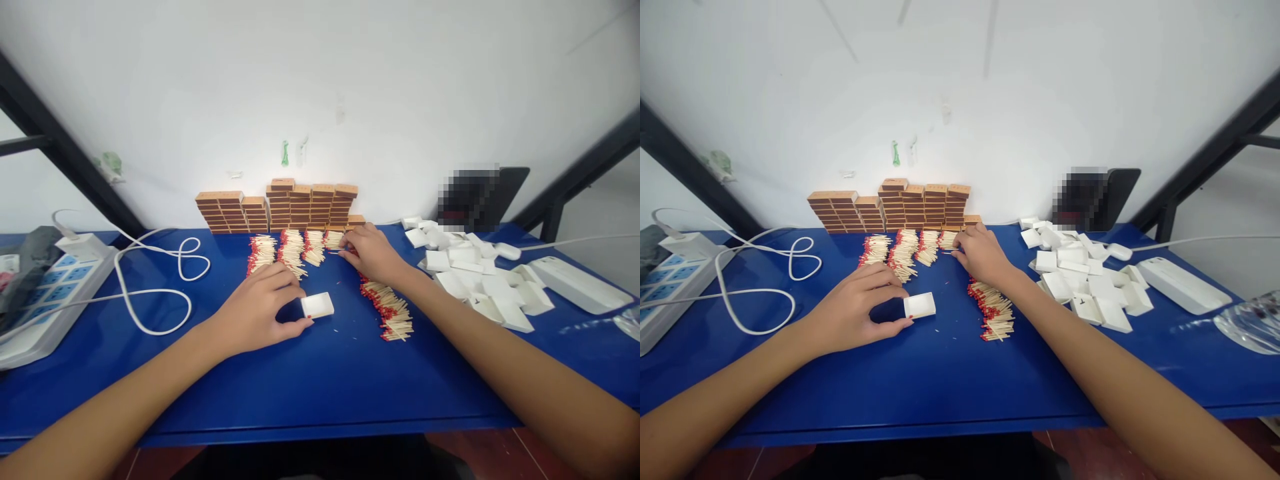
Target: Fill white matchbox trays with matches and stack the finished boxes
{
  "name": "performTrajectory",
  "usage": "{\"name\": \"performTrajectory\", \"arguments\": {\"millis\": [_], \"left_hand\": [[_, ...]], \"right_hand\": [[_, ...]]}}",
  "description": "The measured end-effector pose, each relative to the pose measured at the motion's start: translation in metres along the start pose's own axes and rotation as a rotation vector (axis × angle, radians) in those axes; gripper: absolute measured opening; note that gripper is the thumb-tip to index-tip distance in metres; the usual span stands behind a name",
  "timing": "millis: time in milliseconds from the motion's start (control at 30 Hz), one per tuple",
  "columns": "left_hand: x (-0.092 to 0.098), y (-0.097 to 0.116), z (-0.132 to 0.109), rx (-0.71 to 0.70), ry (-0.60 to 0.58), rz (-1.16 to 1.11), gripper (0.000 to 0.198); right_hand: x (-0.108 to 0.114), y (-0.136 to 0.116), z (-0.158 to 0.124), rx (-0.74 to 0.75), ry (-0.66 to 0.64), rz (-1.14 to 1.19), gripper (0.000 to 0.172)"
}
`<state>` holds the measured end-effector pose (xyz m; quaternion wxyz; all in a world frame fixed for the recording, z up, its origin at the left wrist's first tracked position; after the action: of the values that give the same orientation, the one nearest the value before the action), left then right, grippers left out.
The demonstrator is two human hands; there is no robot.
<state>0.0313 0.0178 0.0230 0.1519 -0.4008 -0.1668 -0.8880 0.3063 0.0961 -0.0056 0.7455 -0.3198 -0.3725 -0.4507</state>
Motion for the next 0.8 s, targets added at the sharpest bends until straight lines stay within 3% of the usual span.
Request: {"name": "performTrajectory", "arguments": {"millis": [433, 633, 800], "left_hand": [[0.001, -0.003, -0.001, -0.003, 0.01, 0.011, 0.022], [0.001, -0.002, -0.001, -0.014, 0.014, 0.017, 0.023], [0.002, -0.005, -0.001, -0.01, 0.042, 0.034, 0.021]], "right_hand": [[0.004, -0.005, -0.005, 0.027, -0.014, 0.014, 0.011], [0.006, -0.007, -0.008, 0.016, -0.049, -0.011, 0.018], [0.017, -0.016, -0.012, 0.065, -0.028, 0.031, 0.017]]}}
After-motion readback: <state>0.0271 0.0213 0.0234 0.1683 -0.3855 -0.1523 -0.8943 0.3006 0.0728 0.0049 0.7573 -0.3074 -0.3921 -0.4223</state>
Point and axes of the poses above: each hand's wrist, its own z-axis towards the middle knuckle, its own x-axis out of the back of the hand, y = z × x, the point moved 3 cm from there along z, towards the middle knuckle, and after that the axes turned 12 degrees about y, right-handed, at the moved point
